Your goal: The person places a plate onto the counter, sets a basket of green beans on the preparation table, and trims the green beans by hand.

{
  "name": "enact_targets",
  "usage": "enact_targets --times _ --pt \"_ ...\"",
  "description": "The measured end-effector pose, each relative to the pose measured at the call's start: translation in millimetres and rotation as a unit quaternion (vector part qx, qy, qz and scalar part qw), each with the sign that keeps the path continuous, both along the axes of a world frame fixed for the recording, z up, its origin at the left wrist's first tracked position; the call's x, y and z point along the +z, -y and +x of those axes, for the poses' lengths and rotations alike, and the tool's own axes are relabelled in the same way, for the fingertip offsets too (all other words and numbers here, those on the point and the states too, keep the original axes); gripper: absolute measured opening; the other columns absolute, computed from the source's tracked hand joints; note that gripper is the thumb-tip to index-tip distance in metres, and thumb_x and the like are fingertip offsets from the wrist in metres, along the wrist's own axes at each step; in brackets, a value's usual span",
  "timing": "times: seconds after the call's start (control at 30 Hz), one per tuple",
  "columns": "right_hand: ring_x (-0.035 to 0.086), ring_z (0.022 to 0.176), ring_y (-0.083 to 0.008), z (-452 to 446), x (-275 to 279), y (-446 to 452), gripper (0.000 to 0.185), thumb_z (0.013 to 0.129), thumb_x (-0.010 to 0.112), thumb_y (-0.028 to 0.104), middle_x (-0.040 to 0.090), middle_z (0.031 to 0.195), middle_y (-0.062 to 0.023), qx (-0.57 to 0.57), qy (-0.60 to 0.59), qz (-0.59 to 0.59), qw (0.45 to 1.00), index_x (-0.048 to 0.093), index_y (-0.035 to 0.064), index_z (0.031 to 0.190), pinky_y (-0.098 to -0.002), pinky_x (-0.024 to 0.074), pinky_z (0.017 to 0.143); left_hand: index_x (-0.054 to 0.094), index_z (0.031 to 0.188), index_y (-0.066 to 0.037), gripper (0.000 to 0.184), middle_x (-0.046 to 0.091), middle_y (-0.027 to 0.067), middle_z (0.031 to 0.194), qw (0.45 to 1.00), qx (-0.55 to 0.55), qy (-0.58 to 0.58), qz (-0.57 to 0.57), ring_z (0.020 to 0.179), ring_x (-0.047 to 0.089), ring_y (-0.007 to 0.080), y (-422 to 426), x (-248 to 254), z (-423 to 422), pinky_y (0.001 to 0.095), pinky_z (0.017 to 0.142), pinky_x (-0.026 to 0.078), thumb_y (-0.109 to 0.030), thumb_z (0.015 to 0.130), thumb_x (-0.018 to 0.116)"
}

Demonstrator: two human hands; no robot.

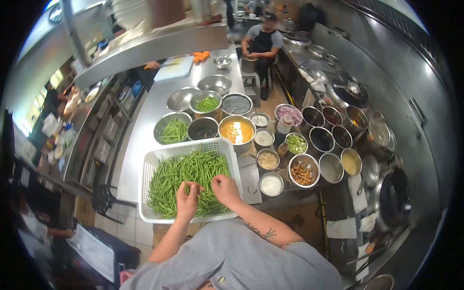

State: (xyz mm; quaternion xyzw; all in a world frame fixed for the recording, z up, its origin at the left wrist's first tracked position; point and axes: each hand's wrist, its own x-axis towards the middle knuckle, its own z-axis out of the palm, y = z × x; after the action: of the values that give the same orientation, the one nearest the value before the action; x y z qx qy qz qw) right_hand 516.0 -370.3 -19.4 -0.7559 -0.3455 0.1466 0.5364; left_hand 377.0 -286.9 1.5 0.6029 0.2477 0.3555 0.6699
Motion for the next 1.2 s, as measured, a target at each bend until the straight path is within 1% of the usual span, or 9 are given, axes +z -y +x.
enact_targets --times 0.2,0.3,0.47,0.73,0.97,1.03,1.1,1.17,1.2 --pt "0.063 0.074 -0.0082 46 -23 4 0.021 0.093 0.064 0.009 0.069 0.095 -0.0045 0.004 -0.084 0.008 0.996 0.067 -0.0008 0.111 -0.0237 0.0502 0.064 0.053 0.098 -0.008 0.019 0.061 0.0005 0.073 0.994 0.009 -0.047 -0.102 0.053 0.046 0.0066 5 -4 -12 0.0213 0.046 0.037 -0.026 0.103 0.055" --pt "0.062 0.076 -0.0066 34 -2 13 0.025 0.093 0.066 0.007 0.063 0.104 -0.0035 0.090 -0.131 0.018 0.987 0.064 -0.0023 0.116 -0.0214 0.0496 0.065 0.057 0.101 -0.007 0.020 0.054 -0.0022 0.069 0.985 -0.019 -0.028 -0.169 0.053 0.047 0.0066 2 -22 -10 0.0225 0.046 0.038 -0.027 0.104 0.054" --pt "0.054 0.067 -0.0041 6 -5 6 0.020 0.093 0.068 0.008 0.061 0.098 -0.0030 0.249 -0.190 0.037 0.949 0.067 0.0000 0.110 -0.0198 0.0427 0.057 0.063 0.099 -0.004 0.026 0.056 -0.0015 0.068 0.983 -0.087 -0.142 -0.081 0.056 0.048 0.0062 4 -7 -12 0.0238 0.050 0.040 -0.028 0.104 0.054" --pt "0.052 0.076 -0.0078 5 -15 11 0.009 0.100 0.055 0.007 0.055 0.089 -0.0011 0.285 -0.118 0.023 0.951 0.057 0.0016 0.094 -0.0217 0.0447 0.067 0.063 0.092 0.000 0.027 0.056 0.0036 0.067 0.970 -0.131 -0.200 0.043 0.059 0.047 0.0108 -2 -2 -16 0.0302 0.057 0.043 -0.025 0.100 0.058" --pt "0.047 0.067 -0.0054 1 9 28 0.015 0.103 0.052 0.019 0.051 0.076 0.0044 0.355 -0.365 -0.008 0.861 0.057 0.0068 0.095 -0.0219 0.0417 0.060 0.062 0.104 0.003 0.033 0.066 0.0130 0.082 0.964 -0.038 -0.214 0.151 0.074 0.061 0.0205 -47 0 -3 0.0363 0.071 0.050 -0.029 0.100 0.058" --pt "0.049 0.066 -0.0055 1 -1 29 0.015 0.102 0.056 0.019 0.055 0.078 0.0036 0.320 -0.336 -0.010 0.886 0.059 0.0052 0.099 -0.0227 0.0424 0.058 0.058 0.098 -0.005 0.031 0.057 0.0038 0.071 0.978 0.007 -0.157 -0.139 0.056 0.053 0.0158 -85 7 15 0.0328 0.052 0.046 -0.036 0.101 0.056" --pt "0.050 0.066 -0.0056 0 -3 29 0.014 0.100 0.058 0.018 0.057 0.079 0.0030 0.255 -0.306 -0.001 0.917 0.060 0.0047 0.101 -0.0227 0.0426 0.057 0.053 0.098 -0.008 0.034 0.051 0.0015 0.071 0.973 -0.009 -0.075 -0.219 0.052 0.048 0.0143 -138 26 34 0.0301 0.045 0.041 -0.041 0.102 0.051" --pt "0.053 0.066 -0.0058 2 -2 30 0.013 0.098 0.060 0.015 0.059 0.079 0.0022 0.189 -0.300 -0.016 0.935 0.060 0.0031 0.102 -0.0220 0.0435 0.057 0.053 0.108 -0.005 0.044 0.053 0.0055 0.077 0.945 -0.037 0.021 -0.326 0.070 0.061 0.0207 -200 44 59 0.0340 0.057 0.053 -0.048 0.100 0.053" --pt "0.053 0.066 -0.0058 3 -7 31 0.012 0.098 0.060 0.015 0.059 0.079 0.0021 0.170 -0.310 -0.006 0.935 0.060 0.0028 0.101 -0.0218 0.0437 0.058 0.050 0.121 -0.001 0.056 0.057 0.0147 0.095 0.938 0.027 0.018 -0.346 0.092 0.063 0.0274 -207 71 68 0.0404 0.078 0.057 -0.052 0.098 0.055"
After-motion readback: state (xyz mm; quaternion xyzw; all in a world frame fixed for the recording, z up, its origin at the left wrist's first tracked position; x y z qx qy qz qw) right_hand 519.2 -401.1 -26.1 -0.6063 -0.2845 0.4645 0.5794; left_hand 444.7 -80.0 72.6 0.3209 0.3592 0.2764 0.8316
